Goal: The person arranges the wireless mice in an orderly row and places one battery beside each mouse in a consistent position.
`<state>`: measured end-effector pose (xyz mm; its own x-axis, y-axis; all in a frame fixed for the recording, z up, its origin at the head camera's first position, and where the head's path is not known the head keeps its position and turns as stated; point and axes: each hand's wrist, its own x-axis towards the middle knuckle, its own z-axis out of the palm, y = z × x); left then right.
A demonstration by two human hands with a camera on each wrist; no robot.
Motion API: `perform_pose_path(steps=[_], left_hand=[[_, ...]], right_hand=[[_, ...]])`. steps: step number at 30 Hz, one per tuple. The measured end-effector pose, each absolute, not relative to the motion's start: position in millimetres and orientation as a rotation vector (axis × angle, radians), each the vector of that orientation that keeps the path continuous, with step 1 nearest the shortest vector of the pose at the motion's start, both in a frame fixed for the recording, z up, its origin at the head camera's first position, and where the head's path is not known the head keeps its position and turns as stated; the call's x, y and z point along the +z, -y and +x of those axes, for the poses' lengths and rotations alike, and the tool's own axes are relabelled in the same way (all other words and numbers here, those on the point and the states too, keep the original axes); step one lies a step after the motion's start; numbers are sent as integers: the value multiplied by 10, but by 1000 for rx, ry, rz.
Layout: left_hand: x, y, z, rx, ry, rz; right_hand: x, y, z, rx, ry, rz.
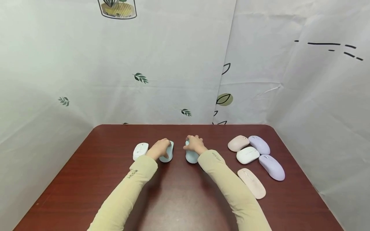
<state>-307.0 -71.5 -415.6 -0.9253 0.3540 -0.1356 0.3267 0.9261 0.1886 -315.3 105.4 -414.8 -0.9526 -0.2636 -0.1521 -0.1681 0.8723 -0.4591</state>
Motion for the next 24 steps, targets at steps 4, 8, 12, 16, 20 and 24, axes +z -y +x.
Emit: perform_pose_path(steps=[4,8,12,16,20,24], left_hand=[[-4142,719,-3080,241,-2933,510],[-4129,722,-3081,247,-2938,503],[-4116,717,-3067,270,-2925,493],[-4135,713,-3060,267,-2922,478],[-4167,708,-3064,250,-2931,487],[-4166,713,-3069,249,-2938,493]], right_hand=[[-4153,-999,-3176,-653,-2829,-301],[-4171,-962,-3221,-626,-2824,-288],[-4200,-929,-3278,-596,-2811,-229],[-4216,-899,-3300,-574,-2786,-175],[-4224,-881,-3284,-547,-2787,-161],[-4222,-858,-3285,-515,-2787,-153]])
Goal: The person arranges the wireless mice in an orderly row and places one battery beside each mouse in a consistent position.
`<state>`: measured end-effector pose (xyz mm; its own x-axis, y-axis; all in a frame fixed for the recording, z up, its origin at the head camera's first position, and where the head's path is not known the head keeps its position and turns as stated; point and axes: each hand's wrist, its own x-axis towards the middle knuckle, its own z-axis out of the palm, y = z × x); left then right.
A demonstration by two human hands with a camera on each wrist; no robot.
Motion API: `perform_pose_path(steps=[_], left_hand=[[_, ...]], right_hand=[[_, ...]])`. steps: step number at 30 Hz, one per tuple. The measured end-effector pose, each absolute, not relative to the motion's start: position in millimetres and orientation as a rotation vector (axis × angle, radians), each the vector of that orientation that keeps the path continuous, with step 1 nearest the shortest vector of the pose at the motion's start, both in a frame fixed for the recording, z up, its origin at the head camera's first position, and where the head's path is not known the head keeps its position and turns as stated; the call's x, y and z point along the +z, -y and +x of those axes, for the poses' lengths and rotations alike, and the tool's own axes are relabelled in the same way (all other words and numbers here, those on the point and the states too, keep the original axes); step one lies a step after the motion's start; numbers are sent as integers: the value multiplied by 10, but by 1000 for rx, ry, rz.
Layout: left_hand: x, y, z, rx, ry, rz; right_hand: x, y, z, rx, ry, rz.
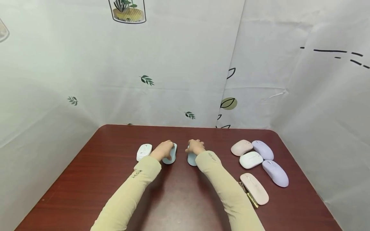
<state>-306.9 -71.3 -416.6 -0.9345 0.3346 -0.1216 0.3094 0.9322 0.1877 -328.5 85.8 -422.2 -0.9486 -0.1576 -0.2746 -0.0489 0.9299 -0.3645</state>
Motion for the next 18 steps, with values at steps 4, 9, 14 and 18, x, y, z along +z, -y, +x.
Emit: perform_pose_path(steps=[4,9,14,18], left_hand=[[-4158,701,-3062,268,-2933,486],[-4150,714,-3058,271,-2946,499],[-4164,727,-3081,255,-2965,510],[-4173,721,-3086,253,-2955,506]], right_hand=[[-4327,-872,-3368,-551,-2757,-85],[-4636,-946,-3632,-572,-2755,-107],[-4369,-880,-3431,-575,-2728,-103],[-4325,-864,-3356,-541,-2736,-117]])
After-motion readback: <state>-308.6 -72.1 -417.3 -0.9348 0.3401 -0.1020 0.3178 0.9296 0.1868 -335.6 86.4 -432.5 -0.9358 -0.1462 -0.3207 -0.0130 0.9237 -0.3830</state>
